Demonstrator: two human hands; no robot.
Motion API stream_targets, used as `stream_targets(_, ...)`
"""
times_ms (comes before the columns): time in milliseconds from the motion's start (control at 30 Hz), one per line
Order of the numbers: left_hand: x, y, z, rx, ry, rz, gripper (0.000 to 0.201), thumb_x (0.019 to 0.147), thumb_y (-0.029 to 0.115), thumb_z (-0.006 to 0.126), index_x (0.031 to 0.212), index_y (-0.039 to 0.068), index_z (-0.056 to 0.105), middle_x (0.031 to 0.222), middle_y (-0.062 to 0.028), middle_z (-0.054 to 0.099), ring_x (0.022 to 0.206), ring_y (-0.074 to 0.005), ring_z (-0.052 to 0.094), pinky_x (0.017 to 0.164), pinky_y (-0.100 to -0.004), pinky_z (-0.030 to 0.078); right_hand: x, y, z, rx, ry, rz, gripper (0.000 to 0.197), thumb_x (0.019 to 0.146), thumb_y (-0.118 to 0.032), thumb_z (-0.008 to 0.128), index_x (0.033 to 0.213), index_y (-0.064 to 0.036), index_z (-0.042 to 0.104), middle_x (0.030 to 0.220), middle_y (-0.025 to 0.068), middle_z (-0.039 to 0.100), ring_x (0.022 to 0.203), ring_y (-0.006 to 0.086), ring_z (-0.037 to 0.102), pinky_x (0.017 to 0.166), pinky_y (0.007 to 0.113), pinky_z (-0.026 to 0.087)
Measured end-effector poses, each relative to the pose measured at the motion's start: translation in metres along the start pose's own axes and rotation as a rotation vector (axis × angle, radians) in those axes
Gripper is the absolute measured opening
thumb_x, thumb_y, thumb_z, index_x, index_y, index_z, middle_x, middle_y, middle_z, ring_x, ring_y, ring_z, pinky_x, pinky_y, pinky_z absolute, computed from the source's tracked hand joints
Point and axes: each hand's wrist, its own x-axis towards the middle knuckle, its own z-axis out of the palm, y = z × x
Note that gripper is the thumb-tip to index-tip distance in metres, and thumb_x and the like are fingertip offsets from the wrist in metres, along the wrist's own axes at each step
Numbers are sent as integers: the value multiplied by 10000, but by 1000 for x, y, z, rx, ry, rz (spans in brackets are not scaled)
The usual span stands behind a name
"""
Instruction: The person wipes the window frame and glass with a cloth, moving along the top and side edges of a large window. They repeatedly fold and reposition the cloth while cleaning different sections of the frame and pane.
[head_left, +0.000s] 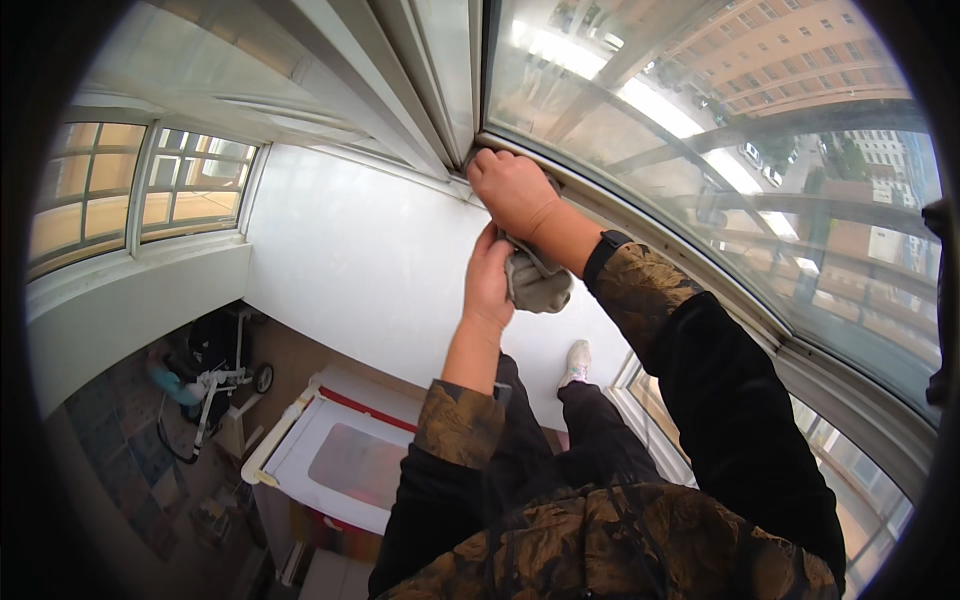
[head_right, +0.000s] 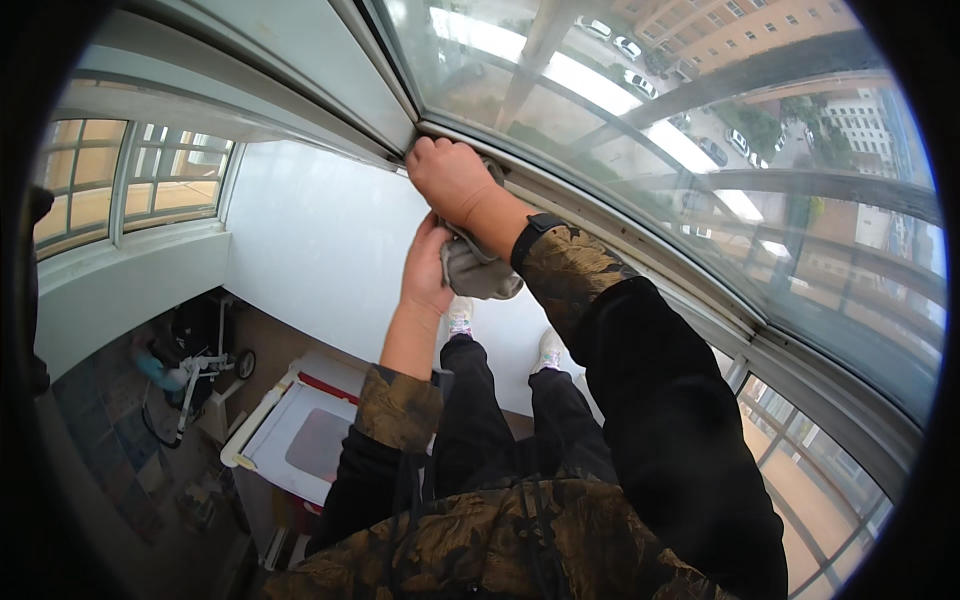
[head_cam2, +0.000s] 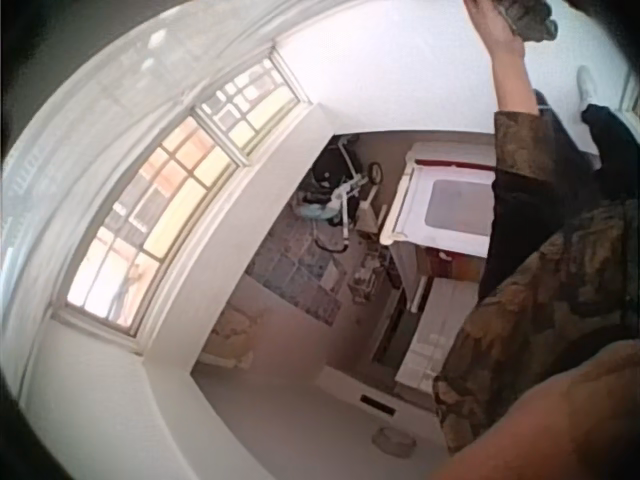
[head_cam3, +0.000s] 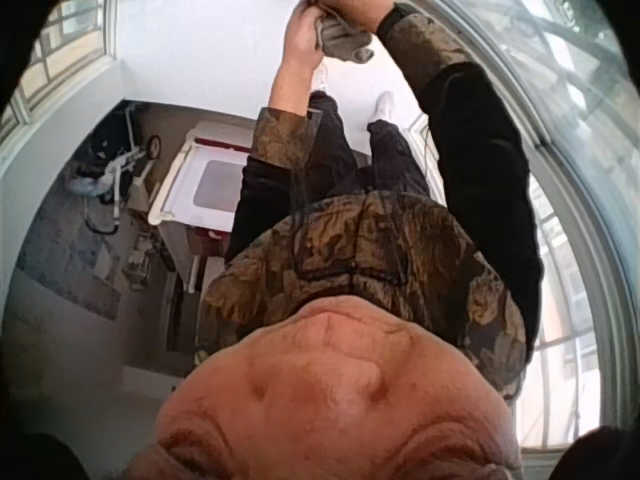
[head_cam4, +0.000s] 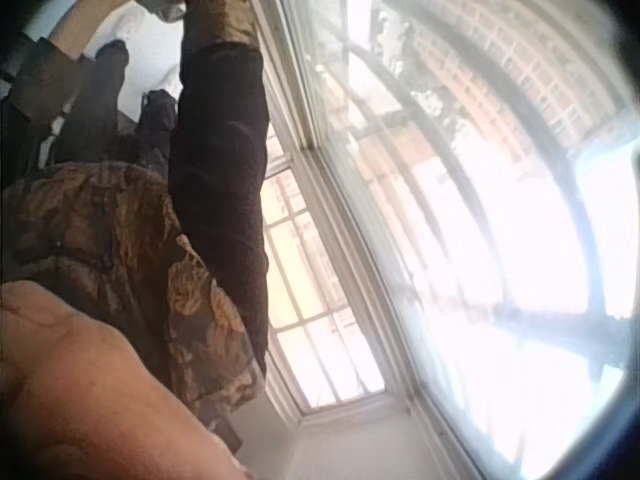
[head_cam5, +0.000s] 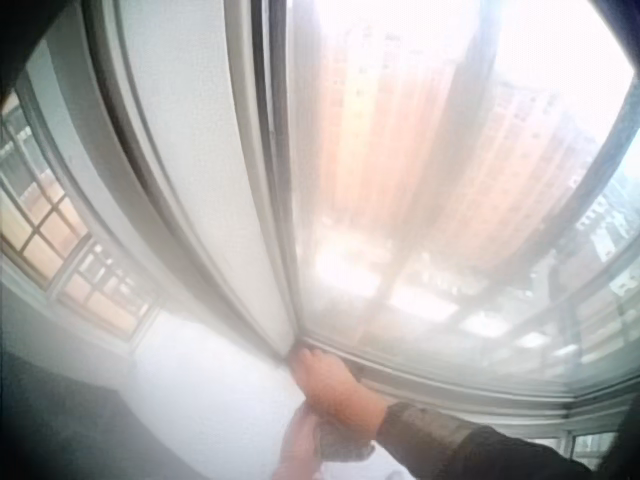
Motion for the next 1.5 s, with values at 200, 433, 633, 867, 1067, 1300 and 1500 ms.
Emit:
stream_targets(200,-18,-20,12,88,18,-192,572,985,2,506,1550,-5,418,1453,-126,557,1270,-229,607,1074,-359,520,-12,4,-5,-4,-32,1,193,817,-95,662,999,-31,660,973,109,635,904,310,677,746,410,579)
stream_targets(433,-4,3,-4,121,-57,-65,514,992,23,484,1504,-13,459,1377,-135,596,1221,-233,634,1038,-358,541,5,-9,-16,94,8,73,252,830,-91,642,1078,-53,623,987,128,622,935,342,665,788,446,565)
stream_targets(633,-21,-7,1,47,-12,-91,562,998,17,502,1554,19,417,1440,-131,567,1251,-239,621,1061,-371,530,-10,-7,-7,3,72,36,207,807,-98,670,1002,-35,638,959,125,624,878,314,679,725,427,574)
stream_targets(867,0,12,-20,203,-41,-76,476,1032,64,505,1504,29,453,1363,-111,617,1198,-241,661,1000,-367,568,18,-11,27,22,91,124,197,778,-94,688,963,-57,633,948,116,629,877,300,679,714,407,586)
stream_targets(1067,-19,-33,10,285,29,-89,469,1025,33,478,1491,-12,453,1375,-146,607,1201,-251,664,1000,-377,580,-42,6,4,61,110,182,140,818,-103,669,942,-40,671,905,113,657,802,283,703,647,402,599)
stream_targets(1300,-54,-171,57,374,-59,-261,482,991,-2,504,1473,-8,526,1357,-96,638,1189,-192,655,1016,-333,543,-215,65,-12,2,72,270,251,799,-118,683,1034,-43,636,943,88,632,857,275,696,672,384,603)
stream_targets(1500,-88,-323,114,524,-194,-354,499,988,-4,509,1486,13,529,1351,-97,643,1164,-194,668,995,-332,554,-389,122,-44,-14,66,431,273,779,-116,686,1036,-74,602,945,86,616,871,274,687,708,384,587)
